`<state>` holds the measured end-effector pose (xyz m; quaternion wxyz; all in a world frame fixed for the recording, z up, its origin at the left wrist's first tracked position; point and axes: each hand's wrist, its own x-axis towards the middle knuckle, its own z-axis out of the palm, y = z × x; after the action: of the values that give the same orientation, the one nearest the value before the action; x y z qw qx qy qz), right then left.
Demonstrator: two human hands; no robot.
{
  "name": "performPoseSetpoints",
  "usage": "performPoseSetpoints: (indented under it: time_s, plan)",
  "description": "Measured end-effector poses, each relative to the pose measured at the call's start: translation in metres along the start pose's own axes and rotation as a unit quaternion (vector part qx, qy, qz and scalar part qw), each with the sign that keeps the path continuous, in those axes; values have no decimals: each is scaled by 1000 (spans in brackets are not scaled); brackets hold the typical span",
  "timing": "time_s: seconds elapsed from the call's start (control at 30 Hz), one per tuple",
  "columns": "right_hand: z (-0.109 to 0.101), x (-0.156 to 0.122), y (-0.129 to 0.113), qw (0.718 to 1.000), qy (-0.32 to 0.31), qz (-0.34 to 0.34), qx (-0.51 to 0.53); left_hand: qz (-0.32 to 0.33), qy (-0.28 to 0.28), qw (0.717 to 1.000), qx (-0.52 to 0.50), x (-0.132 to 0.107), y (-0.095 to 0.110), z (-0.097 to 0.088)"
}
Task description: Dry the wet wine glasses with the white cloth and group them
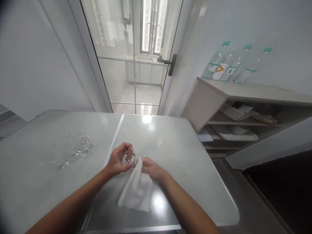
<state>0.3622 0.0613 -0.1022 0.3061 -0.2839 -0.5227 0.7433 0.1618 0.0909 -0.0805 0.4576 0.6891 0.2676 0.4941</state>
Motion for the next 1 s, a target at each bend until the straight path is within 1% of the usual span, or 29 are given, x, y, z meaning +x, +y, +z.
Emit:
performPoseSetpoints:
  time_s: [0.03, 0.07, 0.1, 0.2, 0.27, 0.3, 0.37, 0.4, 0.43, 0.47, 0.53, 0.57, 0.6, 0.63, 0.67, 0.77, 0.87, 0.93, 1.0]
  plan:
    - [1, -1, -2, 1000, -22, 12, 10, -2, -5, 1000, -15, 0, 0, 0]
    - [2, -2, -4, 1000, -27, 10, 7, -4, -1, 1000, -21, 0, 0, 0]
    - [3, -2, -6, 1000, -16, -2, -3, -4, 9, 1000, -14, 0, -1, 0]
    - [6, 0, -8, 996, 54, -54, -39, 7, 33, 998, 49, -1, -4, -1]
    - [4, 4, -5, 991, 114, -74, -21, 18, 44, 995, 83, -2, -7, -1]
    - [2, 6, -4, 984, 160, -84, 1, 21, 52, 994, 94, -2, -8, -1]
    - [-2, 8, -2, 954, 275, -112, 36, 24, 62, 990, 122, -3, -10, -1]
    - [-3, 8, -2, 940, 317, -126, 35, 29, 60, 987, 144, -3, -11, 0]
    - [-4, 7, -3, 935, 329, -134, 21, 37, 56, 983, 170, -4, -11, 1]
    - [-4, 6, -3, 941, 309, -136, -3, 48, 50, 978, 195, -5, -12, 3]
    - [-3, 2, -4, 969, 210, -121, -53, 68, 41, 971, 227, -7, -13, 6]
    - [-2, 1, -5, 978, 159, -111, -71, 73, 41, 969, 233, -8, -14, 8]
    - [0, -1, -5, 983, 124, -105, -82, 73, 40, 969, 232, -8, -15, 9]
    - [2, -1, -5, 984, 109, -107, -88, 67, 37, 972, 223, -9, -15, 11]
    - [3, -1, -4, 983, 110, -115, -91, 56, 35, 976, 209, -9, -16, 11]
    - [9, 1, 0, 979, 135, -125, -83, 9, 32, 991, 130, -7, -16, 11]
    - [11, 3, 6, 986, 140, -81, -47, -40, 12, 999, 23, -5, -12, 10]
    - [9, 2, 8, 993, 110, -37, -9, -63, -8, 997, -34, -4, -7, 9]
    - [6, 0, 5, 997, 70, -2, 22, -71, -19, 996, -57, -4, -3, 9]
